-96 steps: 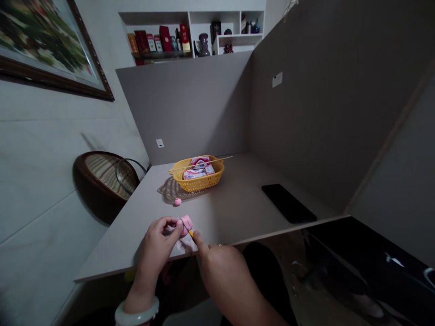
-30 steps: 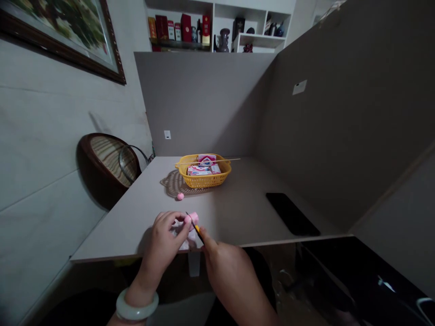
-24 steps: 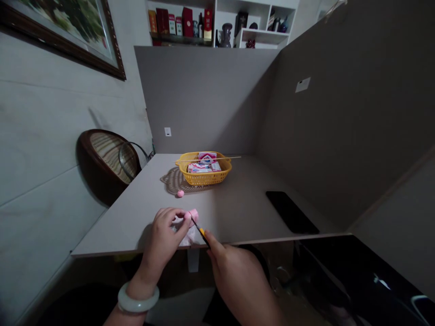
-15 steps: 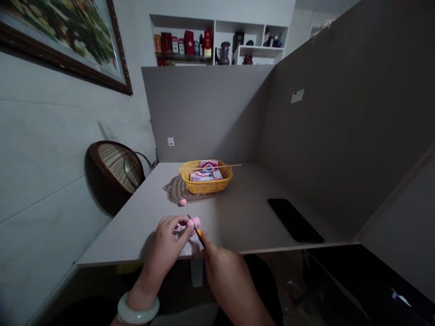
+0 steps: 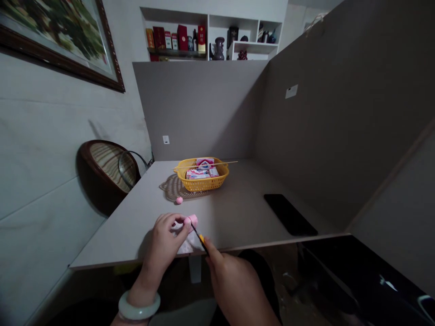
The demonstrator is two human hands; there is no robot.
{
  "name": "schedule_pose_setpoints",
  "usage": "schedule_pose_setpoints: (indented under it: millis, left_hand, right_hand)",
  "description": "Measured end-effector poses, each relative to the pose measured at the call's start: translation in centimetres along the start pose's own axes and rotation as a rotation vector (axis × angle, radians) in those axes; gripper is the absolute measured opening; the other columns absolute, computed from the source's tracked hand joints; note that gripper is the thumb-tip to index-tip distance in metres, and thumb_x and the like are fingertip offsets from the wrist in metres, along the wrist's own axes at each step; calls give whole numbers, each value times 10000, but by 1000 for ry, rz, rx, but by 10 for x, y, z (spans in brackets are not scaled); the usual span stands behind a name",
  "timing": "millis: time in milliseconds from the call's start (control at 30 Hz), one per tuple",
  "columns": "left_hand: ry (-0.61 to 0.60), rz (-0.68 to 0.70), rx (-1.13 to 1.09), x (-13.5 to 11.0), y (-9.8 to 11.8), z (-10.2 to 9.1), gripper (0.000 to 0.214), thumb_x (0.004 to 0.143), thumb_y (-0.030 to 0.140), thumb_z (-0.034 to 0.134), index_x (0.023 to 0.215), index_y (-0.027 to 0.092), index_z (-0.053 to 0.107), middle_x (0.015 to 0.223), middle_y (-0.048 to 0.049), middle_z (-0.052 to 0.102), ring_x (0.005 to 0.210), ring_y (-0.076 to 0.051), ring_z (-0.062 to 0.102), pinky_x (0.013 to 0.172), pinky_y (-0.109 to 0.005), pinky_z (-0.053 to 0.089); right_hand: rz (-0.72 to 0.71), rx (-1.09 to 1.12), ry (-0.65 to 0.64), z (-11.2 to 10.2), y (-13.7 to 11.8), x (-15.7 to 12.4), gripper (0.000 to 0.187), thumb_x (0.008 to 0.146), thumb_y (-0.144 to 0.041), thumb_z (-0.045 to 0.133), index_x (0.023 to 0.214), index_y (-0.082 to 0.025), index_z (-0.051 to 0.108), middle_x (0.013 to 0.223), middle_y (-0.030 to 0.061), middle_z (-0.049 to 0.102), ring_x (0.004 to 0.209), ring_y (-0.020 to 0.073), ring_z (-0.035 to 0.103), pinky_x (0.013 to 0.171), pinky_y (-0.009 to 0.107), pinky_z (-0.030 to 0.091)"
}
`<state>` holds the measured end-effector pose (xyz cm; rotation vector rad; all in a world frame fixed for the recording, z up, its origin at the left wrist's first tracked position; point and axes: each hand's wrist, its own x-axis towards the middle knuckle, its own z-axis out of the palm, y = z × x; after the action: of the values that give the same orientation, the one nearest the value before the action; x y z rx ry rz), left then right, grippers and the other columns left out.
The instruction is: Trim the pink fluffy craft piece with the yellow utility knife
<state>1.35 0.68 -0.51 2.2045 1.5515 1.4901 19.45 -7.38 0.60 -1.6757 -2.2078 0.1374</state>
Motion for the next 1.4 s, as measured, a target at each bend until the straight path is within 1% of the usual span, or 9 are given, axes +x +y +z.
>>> schedule_pose_setpoints:
  millis: [167, 367, 567, 667, 800, 967, 1133, 1300, 1400]
  left_hand:
    - [20, -10, -3, 1, 4, -3, 79, 858, 244, 607, 789, 220, 639, 817, -24, 662, 829, -205, 602, 748, -331, 475]
    - [24, -41, -20, -1, -2, -1, 135, 873, 307, 594, 792, 219, 655, 815, -35, 669, 823, -213, 600, 742, -336, 472]
    - [24, -45, -26, 0, -6, -1, 179, 868, 359, 593, 785, 214, 659, 817, -47, 668, 827, -223, 603, 757, -347, 465]
    - [-7, -95, -44, 1, -5, -5, 168, 857, 360, 606, 793, 224, 680, 821, -40, 681, 831, -219, 614, 748, -334, 474]
    - [-78, -130, -37, 4, -1, -10, 173, 858, 370, 611, 797, 232, 696, 832, -31, 696, 823, -214, 618, 731, -325, 476]
    - [-75, -93, -24, 6, -3, -8, 174, 873, 364, 596, 828, 229, 695, 857, -37, 696, 867, -220, 614, 777, -340, 472]
    - [-49, -80, 10, 3, -9, -3, 180, 882, 387, 586, 855, 227, 664, 863, -40, 680, 856, -225, 606, 764, -349, 475]
    - [-62, -79, -12, 1, -7, -3, 184, 889, 402, 582, 851, 238, 655, 876, -34, 675, 871, -221, 600, 757, -339, 475]
    - [-59, -90, -24, 2, -6, -3, 176, 883, 397, 591, 846, 236, 653, 880, -33, 676, 866, -219, 599, 767, -341, 473]
  right_hand:
    - [-42, 1, 18, 2, -10, 16, 536, 924, -75, 389, 1439, -192, 480, 833, 83, 777, 691, 201, 738, 573, 224, 487]
    - [-53, -54, 41, -1, -3, 2, 530, 871, -72, 471, 1368, -229, 566, 807, 53, 781, 657, 194, 737, 553, 206, 486]
    - [-2, 14, -7, -5, -19, 22, 568, 905, -68, 433, 1448, -231, 470, 840, 73, 782, 703, 205, 745, 562, 214, 481]
    - [-21, 88, 1, 3, -11, 16, 567, 900, -69, 409, 1429, -255, 495, 879, 62, 784, 714, 193, 743, 579, 214, 496]
    - [-43, 55, 27, 11, 0, 1, 596, 857, -65, 440, 1416, -257, 512, 859, 48, 785, 697, 200, 742, 566, 218, 497]
    - [6, -64, -41, 0, -17, 19, 630, 859, -33, 427, 1465, -203, 442, 815, 69, 778, 661, 223, 736, 524, 238, 449]
    - [30, -44, -46, -4, -30, 33, 572, 915, -78, 408, 1475, -194, 425, 811, 72, 777, 678, 217, 739, 507, 232, 412]
    - [34, -8, -63, -4, -22, 22, 603, 919, -77, 406, 1504, -218, 373, 870, 80, 779, 715, 223, 740, 556, 245, 444]
    - [30, 24, -56, -5, -12, 7, 559, 933, -94, 409, 1470, -247, 435, 892, 69, 779, 743, 215, 739, 586, 244, 465]
